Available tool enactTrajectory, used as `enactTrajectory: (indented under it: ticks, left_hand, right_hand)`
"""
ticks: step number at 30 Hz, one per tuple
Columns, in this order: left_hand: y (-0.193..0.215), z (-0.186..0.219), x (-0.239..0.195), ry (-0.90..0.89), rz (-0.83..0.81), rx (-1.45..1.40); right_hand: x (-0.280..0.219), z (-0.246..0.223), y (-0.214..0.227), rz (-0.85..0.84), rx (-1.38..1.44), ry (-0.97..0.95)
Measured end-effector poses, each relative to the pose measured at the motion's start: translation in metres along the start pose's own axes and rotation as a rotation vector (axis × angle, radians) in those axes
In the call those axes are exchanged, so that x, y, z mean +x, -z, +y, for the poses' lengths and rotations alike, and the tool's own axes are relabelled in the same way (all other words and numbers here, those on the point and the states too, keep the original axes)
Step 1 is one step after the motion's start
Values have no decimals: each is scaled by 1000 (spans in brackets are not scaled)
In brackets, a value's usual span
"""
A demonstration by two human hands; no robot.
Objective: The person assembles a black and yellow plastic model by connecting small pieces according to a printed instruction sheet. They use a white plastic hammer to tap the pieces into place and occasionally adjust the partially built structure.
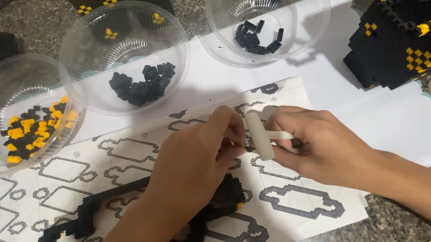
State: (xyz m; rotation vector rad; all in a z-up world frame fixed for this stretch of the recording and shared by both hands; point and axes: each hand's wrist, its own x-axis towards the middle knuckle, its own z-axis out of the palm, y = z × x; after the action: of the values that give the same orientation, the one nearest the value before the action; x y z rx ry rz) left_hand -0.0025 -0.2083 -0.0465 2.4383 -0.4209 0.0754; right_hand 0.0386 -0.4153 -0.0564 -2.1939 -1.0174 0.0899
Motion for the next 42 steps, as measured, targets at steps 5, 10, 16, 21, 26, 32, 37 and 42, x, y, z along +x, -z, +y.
enactTrajectory:
  ticks: [5, 10, 16, 21, 26, 32, 37, 42]
  left_hand:
    - [1, 1, 0, -2, -6, 8]
    - [-1, 1, 0, -39, -14, 0]
    - [-1, 2, 1, -37, -35, -43]
    - [0, 1, 0, -45, 11, -83]
    - [1, 0, -1, 14, -10, -122]
    - [-2, -3, -2, 6, -1, -126]
    - [-5, -4, -2, 3, 14, -102]
    - [-5, -5, -2, -33, 23, -118]
  right_hand:
    - [-1, 2, -1, 2, 12, 16]
    - [0, -1, 0, 19, 5, 22]
    - [1, -3, 3, 8, 32, -6]
    - [1, 1, 27, -24, 108, -6]
    - [-9, 4, 55, -215, -217, -236]
    - [-4, 0, 46, -226, -210, -29]
    - [-3, -7, 37, -181, -185, 78]
    - [-9, -9, 36, -42, -227, 169]
